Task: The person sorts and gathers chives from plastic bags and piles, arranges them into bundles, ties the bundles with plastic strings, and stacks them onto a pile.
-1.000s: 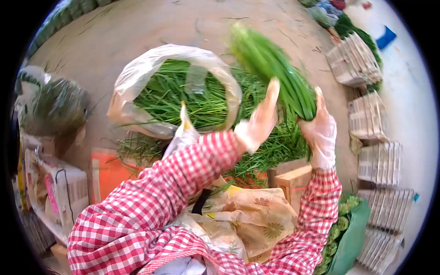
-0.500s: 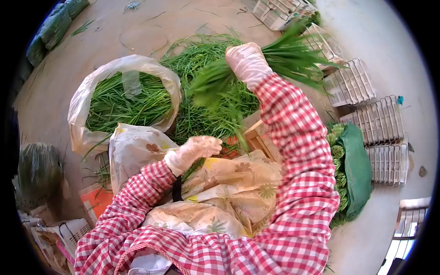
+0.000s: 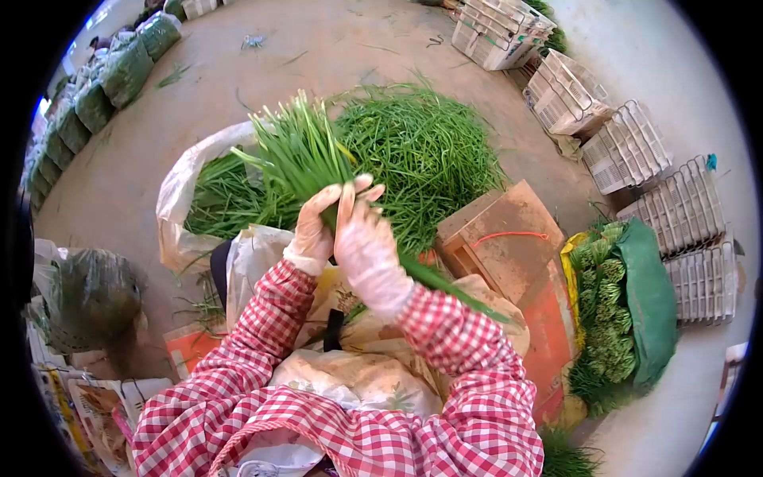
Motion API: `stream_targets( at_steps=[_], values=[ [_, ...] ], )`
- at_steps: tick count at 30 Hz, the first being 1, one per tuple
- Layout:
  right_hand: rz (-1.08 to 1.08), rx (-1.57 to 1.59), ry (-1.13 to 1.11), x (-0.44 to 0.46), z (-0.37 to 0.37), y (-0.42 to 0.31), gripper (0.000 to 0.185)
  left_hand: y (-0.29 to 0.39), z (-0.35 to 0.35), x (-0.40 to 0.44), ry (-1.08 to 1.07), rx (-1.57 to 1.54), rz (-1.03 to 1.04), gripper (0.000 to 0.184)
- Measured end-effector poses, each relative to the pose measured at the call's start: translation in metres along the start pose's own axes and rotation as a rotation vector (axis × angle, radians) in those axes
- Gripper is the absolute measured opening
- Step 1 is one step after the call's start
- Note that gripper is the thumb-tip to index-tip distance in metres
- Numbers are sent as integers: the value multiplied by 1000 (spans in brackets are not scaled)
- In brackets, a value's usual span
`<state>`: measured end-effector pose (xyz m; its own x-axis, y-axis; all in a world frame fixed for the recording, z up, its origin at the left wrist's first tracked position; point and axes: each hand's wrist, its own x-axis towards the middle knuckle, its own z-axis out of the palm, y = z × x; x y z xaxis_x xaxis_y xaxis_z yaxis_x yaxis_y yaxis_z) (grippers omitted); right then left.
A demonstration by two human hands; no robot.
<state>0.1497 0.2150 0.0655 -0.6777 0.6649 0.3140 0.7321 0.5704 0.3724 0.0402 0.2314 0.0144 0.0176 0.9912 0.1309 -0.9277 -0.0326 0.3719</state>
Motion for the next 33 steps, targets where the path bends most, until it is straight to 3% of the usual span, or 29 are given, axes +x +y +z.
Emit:
stream_targets(
  at_steps=[1, 2, 3, 5, 6, 7, 10, 11, 13, 16, 19, 21, 22, 23, 24, 26, 27, 29, 30, 31, 33],
  values=[
    [-13, 228, -39, -5, -8, -3, 80, 9, 8, -8, 65, 113, -47, 33],
    [-23, 588, -290, -16, -20, 9, 84, 18, -5, -14, 70, 178, -119, 34],
    [-66, 785, -435, -17, -27, 26, 74, 28, -19, -18, 79, 241, -190, 35],
    [322, 1696, -695, -23, 6, 54, 64, 53, -11, -29, 10, 330, -278, 34],
    [349, 1926, -698, -20, 20, 62, 70, 67, -3, -32, -28, 438, -355, 35],
    [273, 2054, -665, -19, 26, 64, 80, 75, 12, -36, 78, 465, -392, 32],
    [-27, 2625, -730, -16, 58, 18, 99, 101, 29, -45, 60, 702, -512, 36],
    [-278, 2773, -571, -12, 58, 1, 95, 106, 48, -50, 59, 765, -585, 40],
    [-178, 3079, -290, -4, 11, 2, 90, 111, 63, -67, 75, 842, -672, 46],
    [205, 3065, 13, 2, 34, -1, 93, 109, 67, -97, 78, 897, -693, 49],
    [443, 3140, 36, 4, 51, 7, 89, 110, 50, -136, 229, 675, -874, 53],
    [332, 3191, -168, 5, 61, 15, 85, 106, 48, -159, 288, 706, -883, 56],
    [297, 2999, -180, 14, 74, 15, 74, 100, 50, -169, 328, 644, -859, 60],
    [466, 2764, -101, 11, 82, 10, 63, 102, 46, -178, 350, 605, -922, 68],
    [629, 2512, -70, 12, 75, 8, 52, 97, 21, -194, 217, 790, -787, 71],
    [516, 2822, -381, 19, 78, 18, 42, 88, -9, -218, 115, 1046, -583, 73],
    [92, 2991, -472, 20, 105, 22, 37, 86, -8, -221, 141, 1054, -560, 73],
    [1163, 2492, -362, 40, 39, 20, 31, 83, 1, -230, 263, 956, -598, 71],
    [1182, 2556, -298, 44, 50, 24, 28, 85, 7, -234, 315, 914, -612, 70],
    [1030, 2712, -199, 44, 86, 34, 28, 86, 11, -238, 355, 880, -614, 69],
    [1060, 2624, -20, 51, 91, 56, 23, 89, 14, -243, 410, 837, -600, 68]
  ],
)
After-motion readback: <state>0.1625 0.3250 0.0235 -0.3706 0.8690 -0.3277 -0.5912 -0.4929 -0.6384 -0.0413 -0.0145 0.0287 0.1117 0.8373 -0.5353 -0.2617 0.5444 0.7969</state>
